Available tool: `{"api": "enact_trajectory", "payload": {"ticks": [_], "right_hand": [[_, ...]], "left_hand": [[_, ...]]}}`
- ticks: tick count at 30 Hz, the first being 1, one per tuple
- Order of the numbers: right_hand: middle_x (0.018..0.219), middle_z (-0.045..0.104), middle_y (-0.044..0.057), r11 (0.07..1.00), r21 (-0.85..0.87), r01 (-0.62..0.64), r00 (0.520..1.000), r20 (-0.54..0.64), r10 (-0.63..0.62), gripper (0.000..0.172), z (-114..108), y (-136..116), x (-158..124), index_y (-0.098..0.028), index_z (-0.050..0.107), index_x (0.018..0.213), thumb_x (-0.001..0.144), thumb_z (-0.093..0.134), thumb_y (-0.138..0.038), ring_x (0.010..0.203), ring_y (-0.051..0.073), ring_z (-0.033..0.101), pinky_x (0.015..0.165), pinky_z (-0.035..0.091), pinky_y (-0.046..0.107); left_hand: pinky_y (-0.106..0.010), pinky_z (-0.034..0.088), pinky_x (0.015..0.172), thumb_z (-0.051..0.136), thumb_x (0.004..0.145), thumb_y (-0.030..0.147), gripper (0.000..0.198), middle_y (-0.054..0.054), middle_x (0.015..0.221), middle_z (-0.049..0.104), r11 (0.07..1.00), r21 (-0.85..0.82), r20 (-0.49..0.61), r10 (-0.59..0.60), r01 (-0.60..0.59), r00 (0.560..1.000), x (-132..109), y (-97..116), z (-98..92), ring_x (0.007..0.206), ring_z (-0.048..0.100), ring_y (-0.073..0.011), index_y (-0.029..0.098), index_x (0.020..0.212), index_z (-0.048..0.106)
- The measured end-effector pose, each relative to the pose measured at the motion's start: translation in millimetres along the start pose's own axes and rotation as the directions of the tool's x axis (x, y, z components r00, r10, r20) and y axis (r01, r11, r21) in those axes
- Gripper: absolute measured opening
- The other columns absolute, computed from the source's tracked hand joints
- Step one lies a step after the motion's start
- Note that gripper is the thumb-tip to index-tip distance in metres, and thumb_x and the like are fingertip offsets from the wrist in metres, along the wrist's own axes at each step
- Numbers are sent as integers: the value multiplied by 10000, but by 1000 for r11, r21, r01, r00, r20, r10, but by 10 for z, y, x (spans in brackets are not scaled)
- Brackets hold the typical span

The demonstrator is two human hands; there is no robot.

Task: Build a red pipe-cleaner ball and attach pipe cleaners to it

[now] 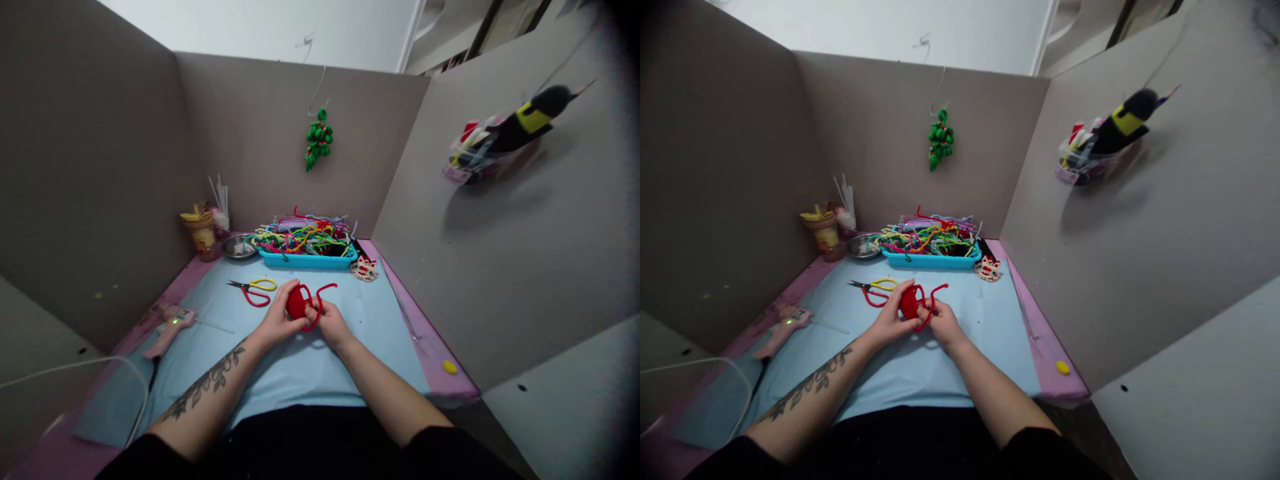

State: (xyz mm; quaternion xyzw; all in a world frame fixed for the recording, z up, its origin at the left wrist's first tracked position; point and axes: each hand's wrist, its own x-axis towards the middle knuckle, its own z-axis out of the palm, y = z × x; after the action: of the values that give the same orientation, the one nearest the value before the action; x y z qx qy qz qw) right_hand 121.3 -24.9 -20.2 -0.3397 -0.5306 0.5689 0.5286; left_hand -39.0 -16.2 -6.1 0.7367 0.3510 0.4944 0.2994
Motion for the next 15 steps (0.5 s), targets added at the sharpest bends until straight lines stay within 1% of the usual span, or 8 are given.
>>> {"api": "enact_trajectory", "payload": {"ticks": [2,6,9,11,13,15], "right_hand": [[696,604,-6,999,39,11,1000,11,-12,275,-17,12,-3,-162,647,718,698,727,-425,629,118,515,641,425,252],[753,652,20,999,21,27,995,91,-28,306,-41,27,-5,-154,687,752,693,740,-450,705,148,574,696,451,266],[715,667,9,999,44,1,998,60,-4,355,-28,42,-5,-164,689,810,671,753,-485,688,154,592,684,469,268],[693,672,8,995,97,-23,999,34,20,367,-16,52,-2,-164,681,800,677,745,-503,654,151,592,643,473,261],[684,682,19,982,178,-59,998,40,52,356,-13,55,3,-158,669,758,696,735,-502,631,151,601,619,481,261],[700,701,34,958,276,-77,997,17,75,340,-22,51,11,-157,661,739,682,759,-478,647,164,630,644,504,276]], "left_hand": [[-485,329,1081,771,636,252,756,-135,1368,459,996,65,32,53,-55,998,1,-13,-13,1284,422,-312,208,1322,455],[-466,389,1038,728,705,268,606,-130,1273,539,982,127,50,134,-140,990,0,-25,-44,1211,496,-284,211,1266,507],[-448,403,1035,716,725,265,570,-134,1291,530,978,136,76,151,-160,986,-15,-16,-48,1212,504,-276,219,1261,529],[-446,392,1050,714,726,245,576,-133,1332,508,978,128,121,148,-163,982,-26,-3,-44,1240,486,-279,234,1273,537],[-456,355,1082,728,713,237,629,-133,1410,446,983,97,148,137,-153,979,-29,13,-45,1301,432,-295,251,1308,524],[-467,314,1109,770,677,259,735,-133,1485,362,993,46,105,105,-111,989,-21,25,-58,1362,354,-319,266,1354,485]]}}
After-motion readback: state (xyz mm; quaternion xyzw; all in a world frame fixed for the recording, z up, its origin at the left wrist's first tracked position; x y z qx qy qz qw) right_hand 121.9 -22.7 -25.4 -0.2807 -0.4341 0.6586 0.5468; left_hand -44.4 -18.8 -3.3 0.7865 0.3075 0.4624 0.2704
